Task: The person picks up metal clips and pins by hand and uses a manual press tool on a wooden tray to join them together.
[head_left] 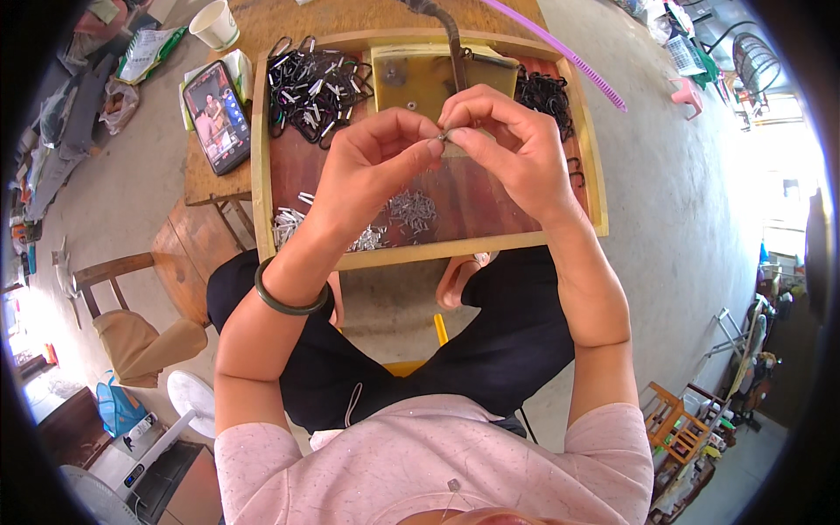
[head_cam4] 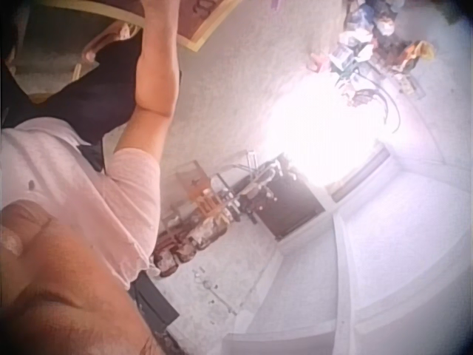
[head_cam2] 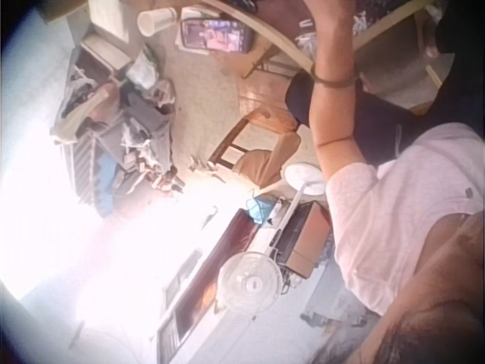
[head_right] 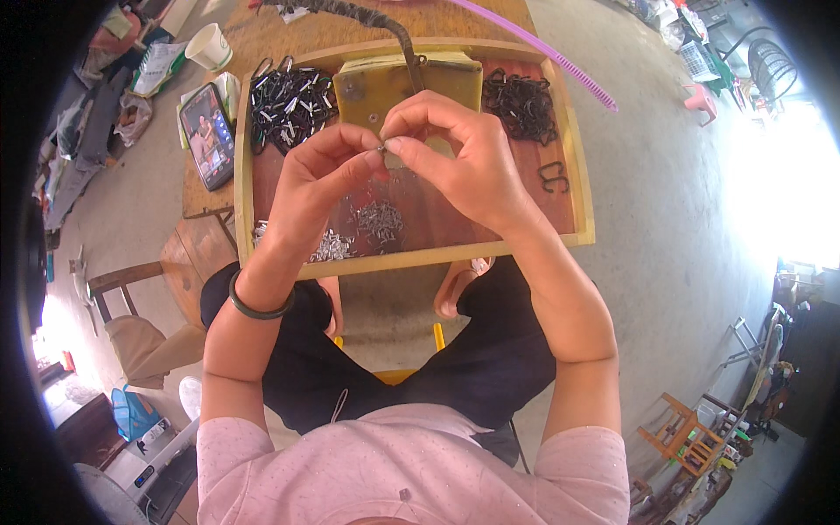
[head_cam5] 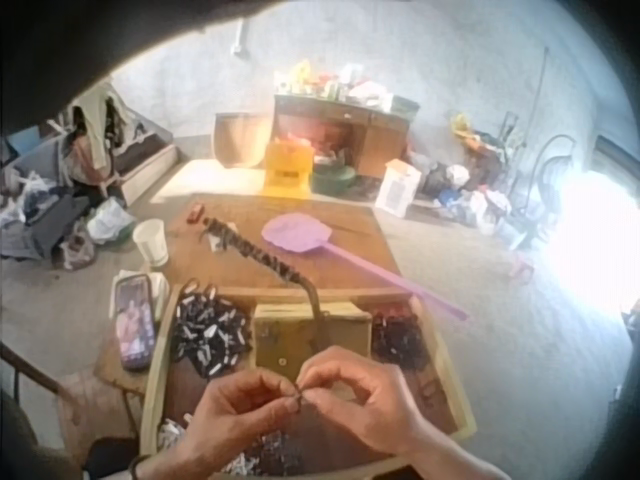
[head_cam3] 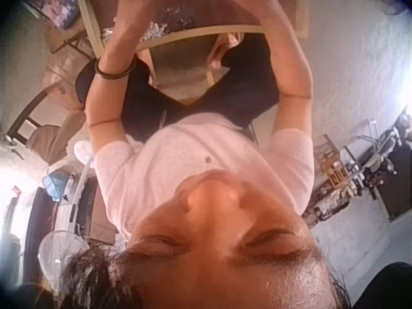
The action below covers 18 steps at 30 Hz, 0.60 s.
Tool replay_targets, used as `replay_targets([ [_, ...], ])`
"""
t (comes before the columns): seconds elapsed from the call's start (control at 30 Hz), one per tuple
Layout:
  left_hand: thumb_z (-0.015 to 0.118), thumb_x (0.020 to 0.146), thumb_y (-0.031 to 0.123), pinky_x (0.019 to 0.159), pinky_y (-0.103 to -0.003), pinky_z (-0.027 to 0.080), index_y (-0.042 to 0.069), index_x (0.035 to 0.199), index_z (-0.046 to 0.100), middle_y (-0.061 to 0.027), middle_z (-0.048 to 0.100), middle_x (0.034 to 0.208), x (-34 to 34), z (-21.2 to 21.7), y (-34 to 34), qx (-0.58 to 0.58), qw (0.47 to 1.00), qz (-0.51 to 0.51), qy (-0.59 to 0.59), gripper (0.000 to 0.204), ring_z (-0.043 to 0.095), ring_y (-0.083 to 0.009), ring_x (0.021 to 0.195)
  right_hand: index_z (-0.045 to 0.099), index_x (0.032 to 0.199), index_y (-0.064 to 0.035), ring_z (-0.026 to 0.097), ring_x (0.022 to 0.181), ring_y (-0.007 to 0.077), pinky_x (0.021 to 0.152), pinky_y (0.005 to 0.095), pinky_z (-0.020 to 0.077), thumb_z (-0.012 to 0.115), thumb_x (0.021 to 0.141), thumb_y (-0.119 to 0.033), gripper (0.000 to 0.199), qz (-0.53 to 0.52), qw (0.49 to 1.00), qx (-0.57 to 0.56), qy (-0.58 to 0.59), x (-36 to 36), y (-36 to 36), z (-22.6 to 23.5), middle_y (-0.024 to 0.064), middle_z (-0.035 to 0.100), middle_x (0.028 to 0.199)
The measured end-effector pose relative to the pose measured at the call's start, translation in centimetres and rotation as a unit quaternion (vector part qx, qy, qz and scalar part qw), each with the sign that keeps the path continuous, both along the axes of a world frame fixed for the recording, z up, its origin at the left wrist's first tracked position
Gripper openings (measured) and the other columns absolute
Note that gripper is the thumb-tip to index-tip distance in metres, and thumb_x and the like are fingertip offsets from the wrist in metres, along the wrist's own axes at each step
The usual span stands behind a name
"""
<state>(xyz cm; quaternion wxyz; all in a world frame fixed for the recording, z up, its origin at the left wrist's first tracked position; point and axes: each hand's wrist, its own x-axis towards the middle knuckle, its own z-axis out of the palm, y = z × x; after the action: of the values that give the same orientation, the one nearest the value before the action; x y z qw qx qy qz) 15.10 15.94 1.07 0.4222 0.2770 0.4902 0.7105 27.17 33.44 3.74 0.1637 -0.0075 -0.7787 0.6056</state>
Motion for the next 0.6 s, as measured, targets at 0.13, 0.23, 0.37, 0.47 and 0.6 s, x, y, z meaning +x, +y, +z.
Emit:
replay_targets([
  [0.13,0.074,0.097,0.01,0.068,-0.018,0.046,0.002,0.11,0.069,0.0017,0.071,0.097,0.0,0.0,0.0,0.0,1.0,-0.003,-0.004,0.016,0.062,-0.0025,0.087,0.068,0.102,0.0046,0.062,0.1,0.0134,0.092,0.0283,0.0491,0.066,0.092,0.001,0.011,-0.023,0.998,-0.063,0.013,-0.3,-0.3,-0.3,0.0071,0.066,0.11],
  [0.23,0.073,0.097,0.011,0.068,-0.018,0.045,0.002,0.109,0.069,0.0017,0.071,0.097,0.1,-0.1,0.1,0.003,1.0,0.004,0.003,0.015,0.062,-0.0026,0.086,0.07,0.1,0.0029,0.065,0.097,0.0129,0.09,0.0278,0.0516,0.068,0.09,0.001,0.011,-0.027,0.999,-0.039,0.021,-0.4,-0.3,-0.4,0.0055,0.069,0.107],
  [0.37,0.072,0.098,0.012,0.067,-0.019,0.045,0.003,0.106,0.069,0.0016,0.07,0.094,0.1,0.0,0.0,-0.001,1.0,0.002,-0.007,0.013,0.062,-0.0032,0.083,0.07,0.102,0.0014,0.066,0.095,0.0164,0.09,0.0296,0.0518,0.067,0.089,0.001,0.013,-0.03,0.995,0.09,0.033,-0.4,-0.3,0.0,0.007,0.068,0.106],
  [0.47,0.07,0.097,0.012,0.066,-0.019,0.045,0.004,0.101,0.067,0.0015,0.068,0.089,-0.2,-0.2,-0.1,-0.005,0.999,0.0,-0.035,0.01,0.062,-0.0037,0.079,0.068,0.104,0.0009,0.067,0.096,0.0189,0.09,0.0305,0.0516,0.068,0.089,0.001,0.015,-0.034,0.989,0.132,0.052,-0.6,-0.9,0.1,0.0078,0.067,0.104],
  [0.6,0.066,0.093,0.01,0.063,-0.021,0.044,0.006,0.094,0.063,0.0,0.066,0.083,-0.6,0.2,-0.5,-0.045,0.997,0.038,-0.044,0.005,0.06,-0.0055,0.074,0.068,0.101,-0.0005,0.066,0.096,0.0181,0.088,0.0321,0.0514,0.068,0.088,0.001,0.013,-0.048,0.995,0.088,0.01,-0.1,-2.2,0.0,0.0063,0.067,0.104],
])
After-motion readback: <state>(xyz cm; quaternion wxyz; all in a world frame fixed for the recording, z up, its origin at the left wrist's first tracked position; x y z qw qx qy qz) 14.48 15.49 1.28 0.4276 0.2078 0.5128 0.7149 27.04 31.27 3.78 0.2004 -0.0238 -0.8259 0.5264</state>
